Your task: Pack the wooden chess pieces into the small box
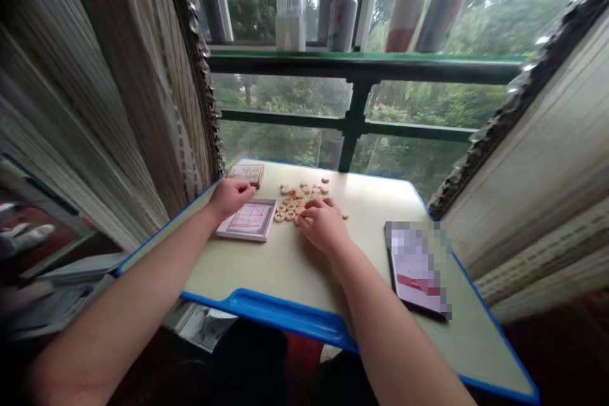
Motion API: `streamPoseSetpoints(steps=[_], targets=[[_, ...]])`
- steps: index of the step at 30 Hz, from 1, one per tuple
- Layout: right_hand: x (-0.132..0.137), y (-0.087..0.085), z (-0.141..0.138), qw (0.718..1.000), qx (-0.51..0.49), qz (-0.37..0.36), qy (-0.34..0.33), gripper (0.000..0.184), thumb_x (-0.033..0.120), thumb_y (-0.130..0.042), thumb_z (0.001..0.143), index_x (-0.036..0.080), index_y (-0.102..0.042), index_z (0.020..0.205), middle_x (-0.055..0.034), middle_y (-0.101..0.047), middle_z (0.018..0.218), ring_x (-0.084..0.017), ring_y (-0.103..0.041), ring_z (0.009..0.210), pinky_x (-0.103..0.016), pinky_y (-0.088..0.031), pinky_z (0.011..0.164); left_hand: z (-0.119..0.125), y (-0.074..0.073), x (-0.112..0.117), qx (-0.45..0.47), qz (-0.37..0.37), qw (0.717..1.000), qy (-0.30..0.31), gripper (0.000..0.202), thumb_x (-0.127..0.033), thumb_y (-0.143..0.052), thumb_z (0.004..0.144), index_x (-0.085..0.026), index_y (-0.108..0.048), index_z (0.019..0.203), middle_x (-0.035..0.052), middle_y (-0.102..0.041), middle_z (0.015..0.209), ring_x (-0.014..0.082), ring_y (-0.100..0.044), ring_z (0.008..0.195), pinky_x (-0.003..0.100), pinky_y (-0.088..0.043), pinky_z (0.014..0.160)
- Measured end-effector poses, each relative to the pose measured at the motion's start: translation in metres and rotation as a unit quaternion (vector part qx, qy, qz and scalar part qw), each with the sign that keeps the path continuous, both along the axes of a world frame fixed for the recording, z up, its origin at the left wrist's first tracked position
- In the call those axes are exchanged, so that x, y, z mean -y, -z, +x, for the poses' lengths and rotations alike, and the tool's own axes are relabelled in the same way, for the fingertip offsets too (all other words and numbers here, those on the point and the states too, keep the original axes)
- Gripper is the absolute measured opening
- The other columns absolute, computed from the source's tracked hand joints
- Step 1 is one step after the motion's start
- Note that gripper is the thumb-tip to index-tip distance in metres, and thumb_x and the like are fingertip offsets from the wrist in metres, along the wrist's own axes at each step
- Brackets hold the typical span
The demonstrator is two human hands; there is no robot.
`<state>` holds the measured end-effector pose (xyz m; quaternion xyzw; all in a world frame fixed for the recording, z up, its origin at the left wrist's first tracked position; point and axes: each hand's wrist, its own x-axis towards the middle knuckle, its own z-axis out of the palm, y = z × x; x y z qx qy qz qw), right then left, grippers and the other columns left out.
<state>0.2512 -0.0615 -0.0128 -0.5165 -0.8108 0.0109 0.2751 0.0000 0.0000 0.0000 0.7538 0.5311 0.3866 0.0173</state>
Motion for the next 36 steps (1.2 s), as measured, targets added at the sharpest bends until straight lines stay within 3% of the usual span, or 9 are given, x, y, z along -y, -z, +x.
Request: streamPoseSetpoints(steps=[7,12,17,24,30,36], targets=[[0.002,-0.01,0.011,0.998,-0.039,0.012,0.053,0.022,0.023,-0.052,0.079,0.021,-0.074,0.083,-0.0058,-0.069,0.094,-0.024,-0.051,0.088,-0.039,-0.042,0.083,0.009,-0.01,0.02,-0.066,-0.012,0.994,0.091,0.03,-0.029,-0.051,0.073,-0.014,-0.052,0.047,-0.0026,-0.045,0.044,0.0082,-0.04,0.046,0.023,-0.028,0.049],[0.009,-0.014,0.003,0.999,-0.035,-0.025,-0.033,0.024,0.019,-0.052,0.074,0.022,-0.073,0.084,-0.004,-0.069,0.095,-0.025,-0.05,0.093,-0.038,-0.043,0.085,0.008,-0.018,0.027,-0.039,0.056,0.994,0.08,0.029,-0.025,-0.052,0.07,-0.014,-0.048,0.044,-0.0033,-0.042,0.041,0.0075,-0.037,0.044,0.022,-0.029,0.049],[0.007,-0.01,-0.001,0.999,-0.011,-0.019,-0.044,0.023,0.018,-0.053,0.073,0.02,-0.074,0.083,-0.0048,-0.07,0.092,-0.025,-0.051,0.093,-0.037,-0.042,0.085,0.01,-0.016,0.026,-0.076,0.072,0.991,0.084,0.03,-0.026,-0.051,0.072,-0.015,-0.052,0.045,-0.0016,-0.046,0.042,0.0088,-0.04,0.045,0.024,-0.031,0.051],[-0.003,-0.008,0.009,0.998,-0.047,0.0,0.049,0.029,0.014,-0.047,0.076,0.018,-0.073,0.089,-0.0071,-0.07,0.09,-0.025,-0.052,0.088,-0.037,-0.043,0.082,0.013,-0.012,0.021,-0.133,0.027,0.989,0.064,0.033,-0.032,-0.051,0.075,-0.015,-0.055,0.048,0.0005,-0.051,0.044,0.01,-0.04,0.045,0.025,-0.028,0.049],[0.002,-0.009,0.006,0.999,-0.044,0.002,-0.022,0.025,0.014,-0.05,0.076,0.019,-0.073,0.086,-0.0061,-0.07,0.088,-0.023,-0.054,0.086,-0.035,-0.044,0.081,0.013,-0.009,0.02,-0.143,0.012,0.987,0.071,0.034,-0.033,-0.05,0.078,-0.015,-0.057,0.05,0.0017,-0.056,0.049,0.0107,-0.043,0.048,0.026,-0.028,0.051],[0.008,-0.01,-0.004,0.995,-0.011,-0.003,-0.095,0.019,0.025,-0.054,0.08,0.021,-0.073,0.081,-0.0059,-0.07,0.094,-0.023,-0.055,0.091,-0.04,-0.042,0.087,0.014,-0.009,0.021,-0.144,0.007,0.987,0.07,0.034,-0.034,-0.049,0.079,-0.015,-0.059,0.052,0.0027,-0.058,0.051,0.0119,-0.048,0.052,0.026,-0.03,0.054]])
